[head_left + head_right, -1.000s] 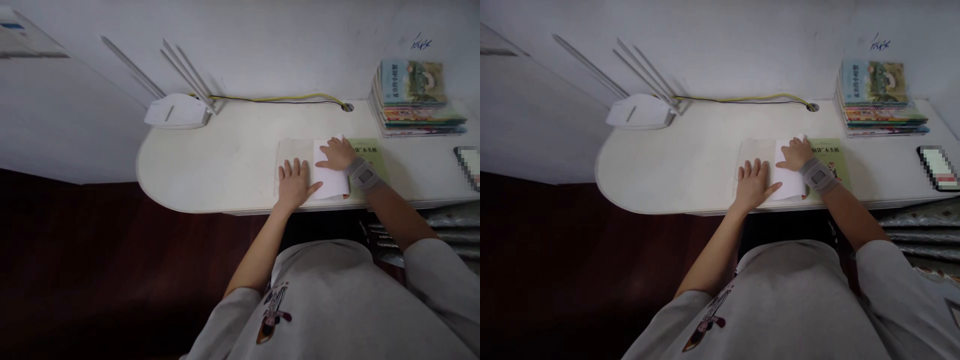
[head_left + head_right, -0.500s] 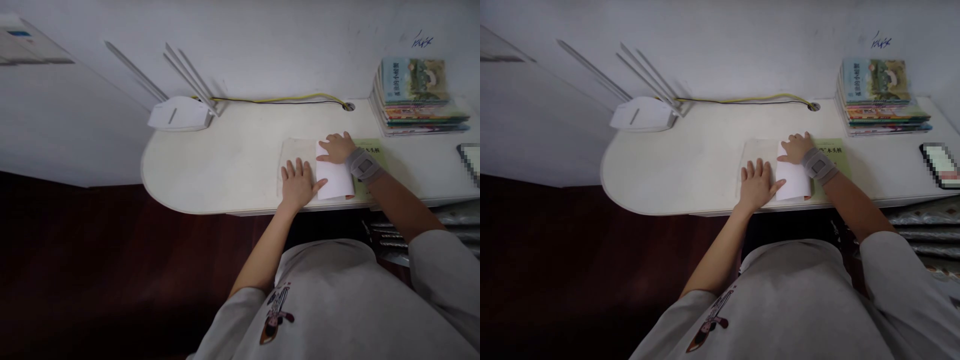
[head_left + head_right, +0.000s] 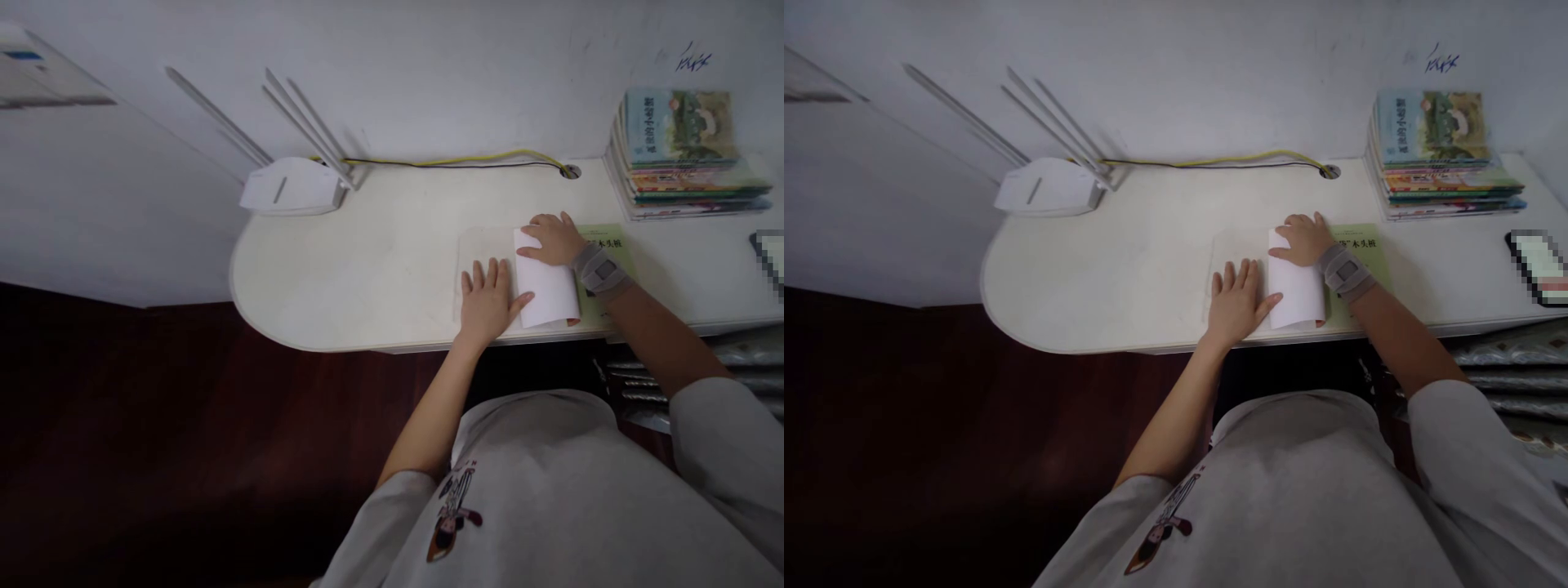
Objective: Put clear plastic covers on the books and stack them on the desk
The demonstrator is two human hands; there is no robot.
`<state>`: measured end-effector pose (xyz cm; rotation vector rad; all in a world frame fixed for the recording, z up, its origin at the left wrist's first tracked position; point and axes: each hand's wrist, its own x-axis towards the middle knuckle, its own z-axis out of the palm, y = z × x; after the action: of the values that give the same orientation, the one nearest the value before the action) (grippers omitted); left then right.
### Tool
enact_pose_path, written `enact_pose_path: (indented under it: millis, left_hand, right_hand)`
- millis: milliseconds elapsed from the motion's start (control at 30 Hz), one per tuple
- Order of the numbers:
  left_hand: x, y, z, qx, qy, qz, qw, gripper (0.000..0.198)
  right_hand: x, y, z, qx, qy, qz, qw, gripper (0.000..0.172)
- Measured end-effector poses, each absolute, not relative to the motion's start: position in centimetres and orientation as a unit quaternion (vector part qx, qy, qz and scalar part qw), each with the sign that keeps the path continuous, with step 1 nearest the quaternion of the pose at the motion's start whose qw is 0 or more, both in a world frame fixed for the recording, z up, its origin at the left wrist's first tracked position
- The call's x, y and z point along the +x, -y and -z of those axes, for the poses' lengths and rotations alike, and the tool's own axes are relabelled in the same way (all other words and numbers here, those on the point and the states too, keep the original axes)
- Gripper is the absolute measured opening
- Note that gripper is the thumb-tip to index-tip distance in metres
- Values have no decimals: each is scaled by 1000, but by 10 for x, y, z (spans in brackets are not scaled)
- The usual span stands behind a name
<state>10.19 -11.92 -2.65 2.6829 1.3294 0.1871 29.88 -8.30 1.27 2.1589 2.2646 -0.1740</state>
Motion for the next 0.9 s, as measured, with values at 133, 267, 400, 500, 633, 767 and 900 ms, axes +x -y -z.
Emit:
enact_pose_path:
  millis: [133,267,400,500,633,767,900]
  left_hand:
    - [102,120,26,893,-441,-66,66,83]
    - [101,120,25,892,-443,-63,68,82]
    - [100,119,24,888,-446,-65,85,82]
    - [97,118,24,884,-447,-79,106,83]
    - [92,115,23,884,-436,-99,139,83]
    - [90,115,22,883,-438,-95,142,85]
    - [91,115,21,882,-444,-87,131,85]
  right_hand:
    - [296,91,-14,712,-698,30,-69,50]
    - [304,108,-13,689,-712,43,-128,61]
    - [315,135,-4,672,-724,71,-138,74]
    - [313,146,5,675,-722,81,-132,78]
    - [299,143,11,685,-716,73,-119,75]
    - [288,139,7,692,-713,65,-96,71]
    - [281,141,2,699,-710,55,-65,71]
